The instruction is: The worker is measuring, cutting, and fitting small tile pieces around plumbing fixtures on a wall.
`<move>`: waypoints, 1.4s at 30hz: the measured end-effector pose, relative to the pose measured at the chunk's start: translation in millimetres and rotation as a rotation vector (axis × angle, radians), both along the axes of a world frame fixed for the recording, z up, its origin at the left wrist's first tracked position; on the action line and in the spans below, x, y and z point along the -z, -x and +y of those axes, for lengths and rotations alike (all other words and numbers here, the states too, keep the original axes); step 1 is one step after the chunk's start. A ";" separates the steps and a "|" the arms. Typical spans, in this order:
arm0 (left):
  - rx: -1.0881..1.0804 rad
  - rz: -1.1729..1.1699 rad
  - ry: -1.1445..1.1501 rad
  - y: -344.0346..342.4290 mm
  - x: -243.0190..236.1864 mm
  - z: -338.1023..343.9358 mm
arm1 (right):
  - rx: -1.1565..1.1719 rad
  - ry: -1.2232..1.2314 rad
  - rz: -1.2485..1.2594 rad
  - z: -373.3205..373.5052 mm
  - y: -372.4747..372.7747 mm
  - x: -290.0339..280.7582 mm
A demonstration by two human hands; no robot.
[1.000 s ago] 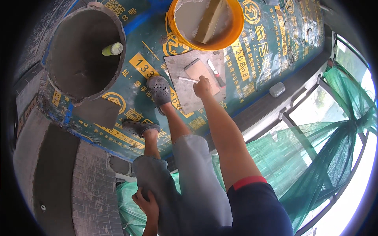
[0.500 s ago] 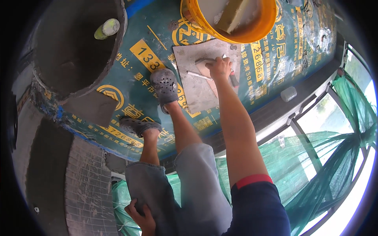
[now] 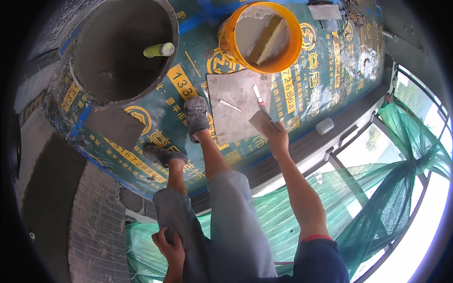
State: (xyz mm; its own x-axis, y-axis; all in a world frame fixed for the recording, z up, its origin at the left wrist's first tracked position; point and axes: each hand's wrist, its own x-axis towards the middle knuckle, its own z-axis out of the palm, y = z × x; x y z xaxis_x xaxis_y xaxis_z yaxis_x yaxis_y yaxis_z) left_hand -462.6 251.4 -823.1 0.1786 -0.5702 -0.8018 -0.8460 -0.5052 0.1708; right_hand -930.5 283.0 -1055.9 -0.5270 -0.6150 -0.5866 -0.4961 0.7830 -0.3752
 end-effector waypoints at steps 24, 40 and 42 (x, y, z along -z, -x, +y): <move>-1.506 1.156 -0.227 4.4 124.2 -107.0 | 0.339 -0.263 -1.150 -47.8 -277.9 -151.4; -1.139 1.066 -0.607 26.8 152.1 -115.0 | 0.201 -0.334 0.033 -5.9 -44.3 117.0; -1.148 1.034 -0.603 24.6 155.7 -112.4 | 0.084 -0.449 0.215 14.4 -7.5 175.2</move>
State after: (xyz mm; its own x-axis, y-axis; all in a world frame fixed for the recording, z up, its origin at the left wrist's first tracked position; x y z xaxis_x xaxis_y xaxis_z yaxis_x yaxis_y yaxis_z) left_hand -487.2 138.9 -978.8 -0.4547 -0.1098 -0.8838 0.3294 -0.9427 -0.0524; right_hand -923.0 297.4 -1231.1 -0.7018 -0.2774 -0.6561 -0.4536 0.8842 0.1113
